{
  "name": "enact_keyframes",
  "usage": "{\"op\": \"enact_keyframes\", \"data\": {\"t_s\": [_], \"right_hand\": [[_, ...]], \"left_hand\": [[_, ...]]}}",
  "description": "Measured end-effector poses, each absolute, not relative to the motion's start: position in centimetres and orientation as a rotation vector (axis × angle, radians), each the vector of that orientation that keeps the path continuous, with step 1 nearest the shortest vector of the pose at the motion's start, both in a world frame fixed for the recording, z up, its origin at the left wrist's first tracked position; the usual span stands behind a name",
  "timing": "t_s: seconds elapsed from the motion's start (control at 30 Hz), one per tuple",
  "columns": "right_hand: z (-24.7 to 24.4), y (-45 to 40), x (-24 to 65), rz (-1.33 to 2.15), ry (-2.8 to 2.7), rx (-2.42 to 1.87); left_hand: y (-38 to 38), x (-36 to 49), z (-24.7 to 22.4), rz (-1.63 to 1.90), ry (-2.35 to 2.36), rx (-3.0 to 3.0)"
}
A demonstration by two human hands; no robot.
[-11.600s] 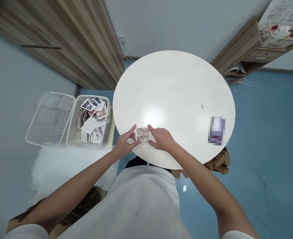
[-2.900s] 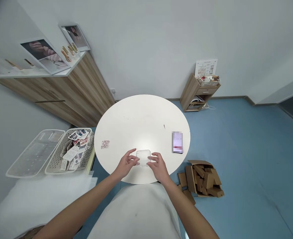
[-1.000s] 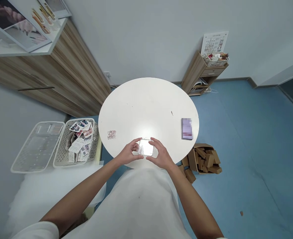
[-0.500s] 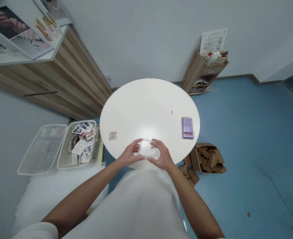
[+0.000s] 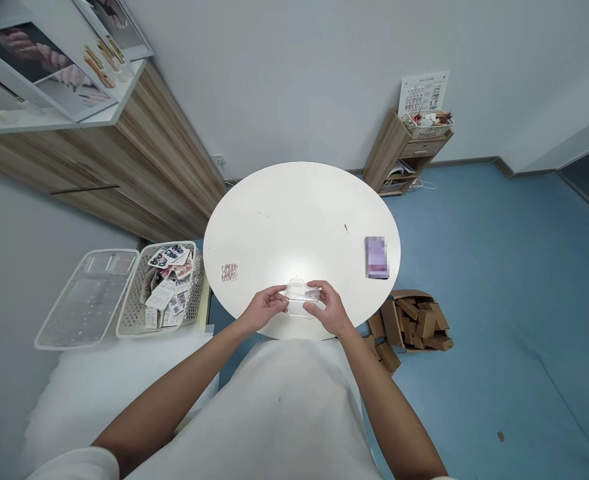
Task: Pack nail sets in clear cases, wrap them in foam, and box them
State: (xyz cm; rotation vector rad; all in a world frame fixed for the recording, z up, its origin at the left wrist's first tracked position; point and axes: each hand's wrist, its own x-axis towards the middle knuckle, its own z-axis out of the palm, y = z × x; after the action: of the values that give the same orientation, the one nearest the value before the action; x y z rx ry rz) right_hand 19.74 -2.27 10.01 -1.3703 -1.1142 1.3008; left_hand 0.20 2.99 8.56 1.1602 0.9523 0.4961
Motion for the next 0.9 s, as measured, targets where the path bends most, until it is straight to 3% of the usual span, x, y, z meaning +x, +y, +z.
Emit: {"op": "enact_keyframes", "data": {"t_s": [0.37,0.9], "right_hand": [[9.1,-2.7,18.2,1.408,-0.705,-1.624],[3.3,-6.6,19.1,1.386,-0.963,-1.879]], "left_hand": [[0.4,0.2,7.1,0.507,1.097,1.237],[-0.6,1.8,2.4,0.43,1.323,1.218]]}}
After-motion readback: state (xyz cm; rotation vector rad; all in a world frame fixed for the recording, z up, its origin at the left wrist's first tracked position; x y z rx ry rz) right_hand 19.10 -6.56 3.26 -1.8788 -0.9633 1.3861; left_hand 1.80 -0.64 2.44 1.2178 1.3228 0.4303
